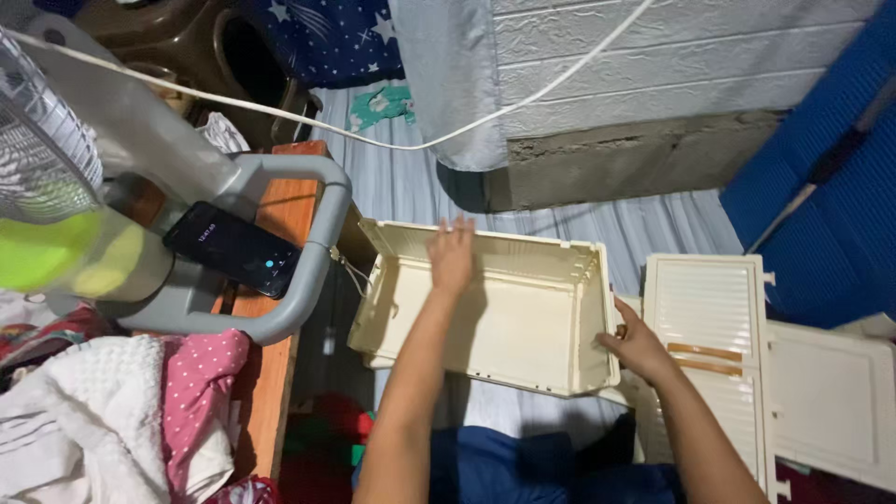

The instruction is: The person assembles a beige plastic storage box by hand, attaching side panels, a bottom panel, and a lid. The person snaps the panels into place and secures the lid, completing the box assembly.

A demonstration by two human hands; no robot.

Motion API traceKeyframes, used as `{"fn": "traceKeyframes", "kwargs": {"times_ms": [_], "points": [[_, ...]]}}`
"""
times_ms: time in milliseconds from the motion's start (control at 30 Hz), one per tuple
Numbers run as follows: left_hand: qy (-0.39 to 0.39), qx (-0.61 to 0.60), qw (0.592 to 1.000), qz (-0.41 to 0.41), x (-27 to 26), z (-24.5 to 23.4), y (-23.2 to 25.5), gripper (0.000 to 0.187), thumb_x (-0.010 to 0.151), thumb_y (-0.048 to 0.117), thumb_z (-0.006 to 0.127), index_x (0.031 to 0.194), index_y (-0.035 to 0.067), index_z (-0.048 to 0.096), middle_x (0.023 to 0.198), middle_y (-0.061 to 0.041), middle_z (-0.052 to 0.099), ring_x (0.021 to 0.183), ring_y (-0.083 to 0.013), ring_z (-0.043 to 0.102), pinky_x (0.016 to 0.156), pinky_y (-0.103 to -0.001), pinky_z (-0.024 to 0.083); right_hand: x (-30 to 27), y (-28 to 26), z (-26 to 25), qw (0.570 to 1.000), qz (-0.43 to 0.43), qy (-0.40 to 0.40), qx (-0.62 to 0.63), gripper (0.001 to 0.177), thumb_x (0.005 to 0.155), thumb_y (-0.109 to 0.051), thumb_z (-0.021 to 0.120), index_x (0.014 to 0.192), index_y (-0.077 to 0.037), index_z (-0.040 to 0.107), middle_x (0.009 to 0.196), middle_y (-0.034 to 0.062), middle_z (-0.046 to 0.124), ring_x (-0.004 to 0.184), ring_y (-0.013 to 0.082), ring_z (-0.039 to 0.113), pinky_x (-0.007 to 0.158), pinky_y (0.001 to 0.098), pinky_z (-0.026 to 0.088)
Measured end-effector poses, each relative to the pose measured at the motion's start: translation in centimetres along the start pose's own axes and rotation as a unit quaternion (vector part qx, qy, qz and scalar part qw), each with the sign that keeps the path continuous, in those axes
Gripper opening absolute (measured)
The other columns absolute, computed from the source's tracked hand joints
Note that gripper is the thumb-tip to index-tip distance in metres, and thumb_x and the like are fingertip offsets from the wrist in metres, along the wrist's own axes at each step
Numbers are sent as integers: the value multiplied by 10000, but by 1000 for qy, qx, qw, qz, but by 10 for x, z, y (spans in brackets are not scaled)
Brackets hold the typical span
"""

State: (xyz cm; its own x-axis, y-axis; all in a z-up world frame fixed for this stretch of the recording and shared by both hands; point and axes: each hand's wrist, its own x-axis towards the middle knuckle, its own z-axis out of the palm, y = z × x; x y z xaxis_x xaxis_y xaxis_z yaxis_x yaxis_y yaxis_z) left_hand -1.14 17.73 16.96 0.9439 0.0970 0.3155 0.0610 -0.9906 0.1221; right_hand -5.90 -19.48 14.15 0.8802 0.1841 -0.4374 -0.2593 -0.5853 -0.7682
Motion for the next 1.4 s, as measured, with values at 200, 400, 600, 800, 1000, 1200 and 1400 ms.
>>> {"fn": "traceKeyframes", "kwargs": {"times_ms": [200,400,600,800,1000,1200,1400], "points": [[-72,19,997,-5,-11,-1,-15,338,861,157,630,1196,198,646,1221,-78,619,1224,-303,571,1125,-650,325,12,8,-22,998,-37,48,13,721,833,-129,746,1517,-148,519,893,164,716,741,217,664,655,366,537],[-47,-10,999,6,-13,-3,-8,205,894,113,580,1059,163,692,1080,-101,650,970,-333,677,875,-515,493,20,12,-45,995,-26,101,10,638,824,-182,789,1431,-125,599,985,86,706,799,191,690,706,355,567],[26,-12,999,-28,-16,-6,-10,252,880,101,611,1088,202,712,1119,-58,675,1112,-293,632,985,-525,444,32,37,-33,975,-83,35,202,543,903,-192,740,1424,-87,630,1130,109,697,892,190,593,739,343,510],[189,-5,980,60,-54,-18,63,625,604,410,706,1135,90,635,1218,-232,637,1120,-392,573,980,-592,392,44,72,-38,945,-18,91,315,398,1026,-281,585,1375,-95,628,1262,53,699,1122,163,674,856,321,545],[50,-449,886,106,-131,-42,211,301,874,6,637,1173,33,659,1220,-177,664,1140,-365,628,1011,-457,498,34,123,-56,957,11,145,252,372,1011,-234,620,1346,-74,642,1141,94,714,1001,200,686,810,374,542],[-142,-596,789,46,-181,-1,307,267,960,55,617,1224,36,655,1189,-159,687,1052,-271,679,900,-351,571,-2,161,-88,951,-14,212,223,345,991,-170,639,1298,-15,661,1050,116,727,907,167,682,778,285,551],[-211,-592,770,-109,-189,129,331,336,962,89,625,1289,12,617,1092,-150,729,949,-164,686,823,-291,555,-33,198,-111,921,66,331,196,373,959,-144,619,1309,-24,669,1067,158,724,866,220,652,754,347,520]]}}
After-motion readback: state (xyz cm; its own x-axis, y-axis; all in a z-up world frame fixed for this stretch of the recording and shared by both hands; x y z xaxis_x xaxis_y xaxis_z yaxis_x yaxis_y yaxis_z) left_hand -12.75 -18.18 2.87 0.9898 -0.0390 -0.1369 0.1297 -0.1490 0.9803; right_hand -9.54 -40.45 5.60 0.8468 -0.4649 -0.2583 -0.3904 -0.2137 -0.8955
